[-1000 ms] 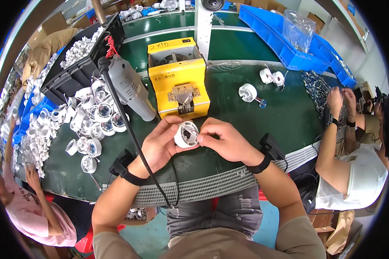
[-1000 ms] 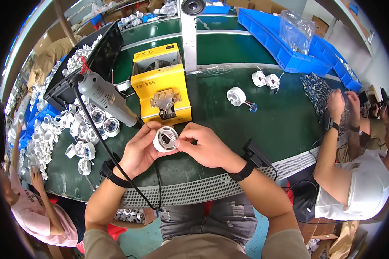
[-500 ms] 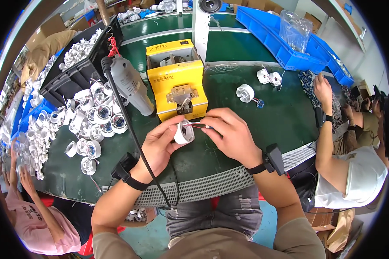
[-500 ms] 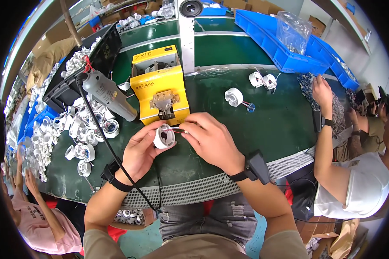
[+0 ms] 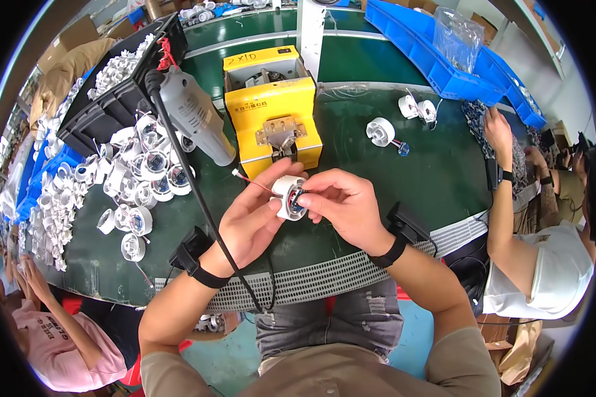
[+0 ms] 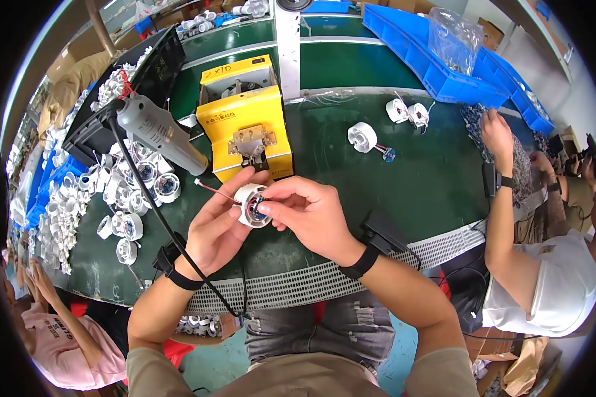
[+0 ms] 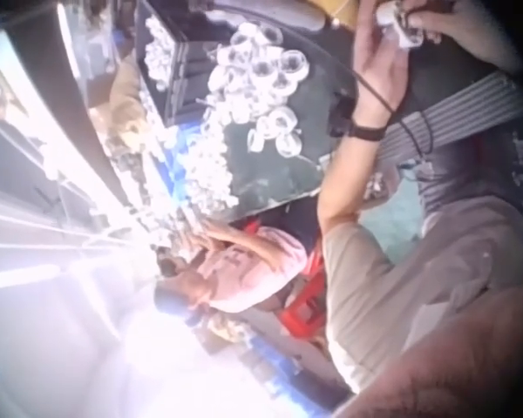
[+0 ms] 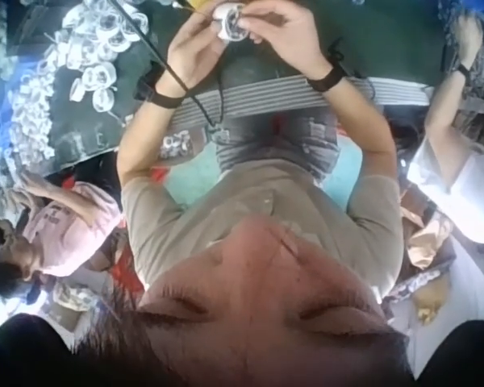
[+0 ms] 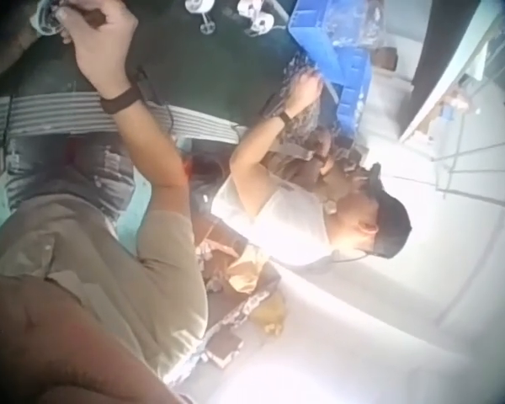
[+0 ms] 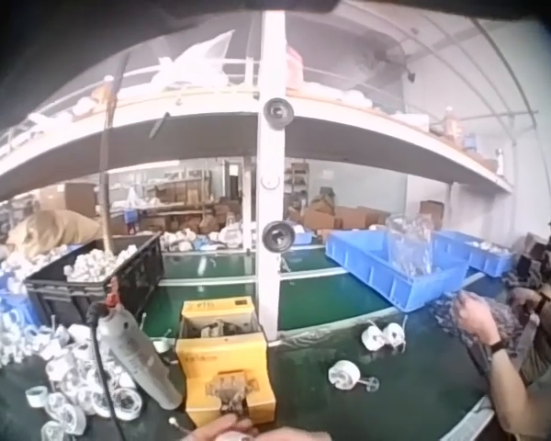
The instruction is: The person assembles electronic components by hand, inserting a circuit board into a plastic housing, threading wires through the casing, and securing the assembly with a power screwdriver. This process is repeated for several units, which are then placed back onto the work surface.
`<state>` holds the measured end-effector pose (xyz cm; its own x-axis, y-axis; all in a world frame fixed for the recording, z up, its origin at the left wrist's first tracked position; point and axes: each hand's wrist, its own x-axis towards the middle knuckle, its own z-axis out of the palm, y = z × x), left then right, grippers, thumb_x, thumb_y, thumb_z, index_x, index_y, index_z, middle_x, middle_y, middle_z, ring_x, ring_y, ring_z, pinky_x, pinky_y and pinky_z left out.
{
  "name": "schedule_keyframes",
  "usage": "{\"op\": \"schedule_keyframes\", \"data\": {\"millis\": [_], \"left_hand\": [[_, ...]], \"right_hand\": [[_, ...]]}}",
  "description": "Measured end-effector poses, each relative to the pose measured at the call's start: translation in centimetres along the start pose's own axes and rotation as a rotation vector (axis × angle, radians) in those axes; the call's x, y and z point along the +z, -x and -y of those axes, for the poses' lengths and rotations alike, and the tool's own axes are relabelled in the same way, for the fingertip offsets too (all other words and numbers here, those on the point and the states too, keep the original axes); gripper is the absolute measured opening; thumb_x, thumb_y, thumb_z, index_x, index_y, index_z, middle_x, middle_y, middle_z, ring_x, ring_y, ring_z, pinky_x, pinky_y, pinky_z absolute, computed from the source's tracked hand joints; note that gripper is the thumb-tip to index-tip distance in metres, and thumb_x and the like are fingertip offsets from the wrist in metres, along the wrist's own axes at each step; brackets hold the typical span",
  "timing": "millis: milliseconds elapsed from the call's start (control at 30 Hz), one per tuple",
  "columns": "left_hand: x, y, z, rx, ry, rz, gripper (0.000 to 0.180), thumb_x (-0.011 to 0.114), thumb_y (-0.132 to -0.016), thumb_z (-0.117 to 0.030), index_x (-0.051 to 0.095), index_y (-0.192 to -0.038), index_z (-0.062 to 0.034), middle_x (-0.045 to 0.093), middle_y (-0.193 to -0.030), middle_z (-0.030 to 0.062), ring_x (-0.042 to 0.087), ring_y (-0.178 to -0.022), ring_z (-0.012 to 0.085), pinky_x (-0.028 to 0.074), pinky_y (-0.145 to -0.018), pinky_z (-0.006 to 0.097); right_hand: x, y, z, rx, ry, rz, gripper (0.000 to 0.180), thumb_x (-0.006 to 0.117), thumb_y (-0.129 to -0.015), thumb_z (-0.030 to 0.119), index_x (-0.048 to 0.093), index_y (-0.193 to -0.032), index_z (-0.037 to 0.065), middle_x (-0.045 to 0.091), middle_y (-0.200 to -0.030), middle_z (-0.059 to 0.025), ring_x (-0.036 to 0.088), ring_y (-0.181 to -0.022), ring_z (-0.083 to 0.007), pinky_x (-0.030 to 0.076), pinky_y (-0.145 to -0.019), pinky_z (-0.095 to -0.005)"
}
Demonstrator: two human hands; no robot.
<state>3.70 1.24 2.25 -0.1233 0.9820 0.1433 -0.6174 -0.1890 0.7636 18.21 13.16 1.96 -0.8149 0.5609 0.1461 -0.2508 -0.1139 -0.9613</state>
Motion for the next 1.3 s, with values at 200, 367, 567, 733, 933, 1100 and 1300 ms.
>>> {"op": "schedule_keyframes", "data": {"millis": [200, 367, 567, 733, 933, 1100, 1300], "left_hand": [[0.2, -0.1, 1.2, 0.082, -0.021, 0.022, 0.054, 0.041, -0.097, -0.004, 0.023, -0.147, -0.0058, 0.033, -0.146, 0.0110, 0.034, -0.133, 0.0227, 0.027, -0.111, 0.038], [0.7, -0.4, 1.9, 0.125, -0.095, 0.052, 0.061, 0.043, -0.098, -0.010, 0.011, -0.150, -0.0098, 0.027, -0.148, 0.0081, 0.029, -0.135, 0.0205, 0.021, -0.112, 0.036], [-0.1, -0.7, 1.5, 0.008, -0.386, -0.127, 0.051, 0.049, -0.096, -0.008, 0.029, -0.143, -0.0052, 0.046, -0.132, 0.0110, 0.048, -0.120, 0.0199, 0.043, -0.099, 0.036], [-0.9, -0.5, 0.0, -0.146, -0.379, -0.319, 0.034, 0.049, -0.092, 0.001, 0.046, -0.126, -0.0018, 0.057, -0.114, 0.0101, 0.062, -0.097, 0.0191, 0.059, -0.080, 0.035], [-3.0, -0.4, 0.4, -0.180, -0.270, -0.452, 0.030, 0.049, -0.097, -0.018, 0.048, -0.124, -0.0044, 0.060, -0.109, 0.0055, 0.064, -0.091, 0.0164, 0.057, -0.072, 0.028], [-5.0, -0.1, 2.0, -0.114, -0.180, -0.475, 0.032, 0.051, -0.097, -0.021, 0.049, -0.126, -0.0062, 0.061, -0.108, 0.0039, 0.063, -0.087, 0.0143, 0.053, -0.067, 0.026], [-2.2, -1.2, 0.5, -0.229, -0.193, -0.397, 0.034, 0.047, -0.094, -0.004, 0.048, -0.128, 0.0025, 0.061, -0.105, 0.0107, 0.065, -0.089, 0.0217, 0.058, -0.079, 0.034]], "right_hand": [[0.0, -0.3, -1.2, -0.320, 0.420, -0.091, 0.019, 0.072, -0.079, -0.002, 0.064, -0.096, 0.000, 0.064, -0.091, -0.0072, 0.061, -0.081, -0.0102, 0.048, -0.066, -0.0214], [0.3, -0.4, -1.6, -0.299, 0.320, -0.118, 0.028, 0.066, -0.082, -0.005, 0.055, -0.107, 0.001, 0.057, -0.108, -0.0082, 0.058, -0.098, -0.0132, 0.050, -0.079, -0.0246], [0.3, -1.2, -1.9, -0.236, 0.279, -0.143, 0.023, 0.070, -0.083, 0.003, 0.060, -0.103, 0.000, 0.063, -0.095, -0.0058, 0.063, -0.081, -0.0098, 0.053, -0.067, -0.0232], [1.6, -3.6, -1.1, -0.682, 0.797, -0.258, 0.030, 0.075, -0.076, 0.015, 0.064, -0.101, 0.003, 0.062, -0.094, -0.0123, 0.062, -0.084, -0.0289, 0.051, -0.074, -0.0345], [8.4, -7.8, 0.2, -0.632, 0.612, -0.221, 0.072, 0.077, -0.070, 0.022, 0.040, -0.129, 0.003, 0.057, -0.109, -0.0196, 0.058, -0.099, -0.0398, 0.046, -0.088, -0.0435], [9.8, -8.7, -0.6, -0.649, 0.477, -0.198, 0.059, 0.068, -0.081, 0.021, 0.041, -0.130, 0.001, 0.058, -0.110, -0.0181, 0.062, -0.098, -0.0321, 0.049, -0.083, -0.0384], [7.2, -8.9, 4.7, -0.589, 0.027, -0.484, 0.043, 0.051, -0.095, 0.017, 0.035, -0.131, 0.000, 0.050, -0.066, -0.0024, 0.049, -0.048, -0.0106, 0.042, -0.045, -0.0257]]}}
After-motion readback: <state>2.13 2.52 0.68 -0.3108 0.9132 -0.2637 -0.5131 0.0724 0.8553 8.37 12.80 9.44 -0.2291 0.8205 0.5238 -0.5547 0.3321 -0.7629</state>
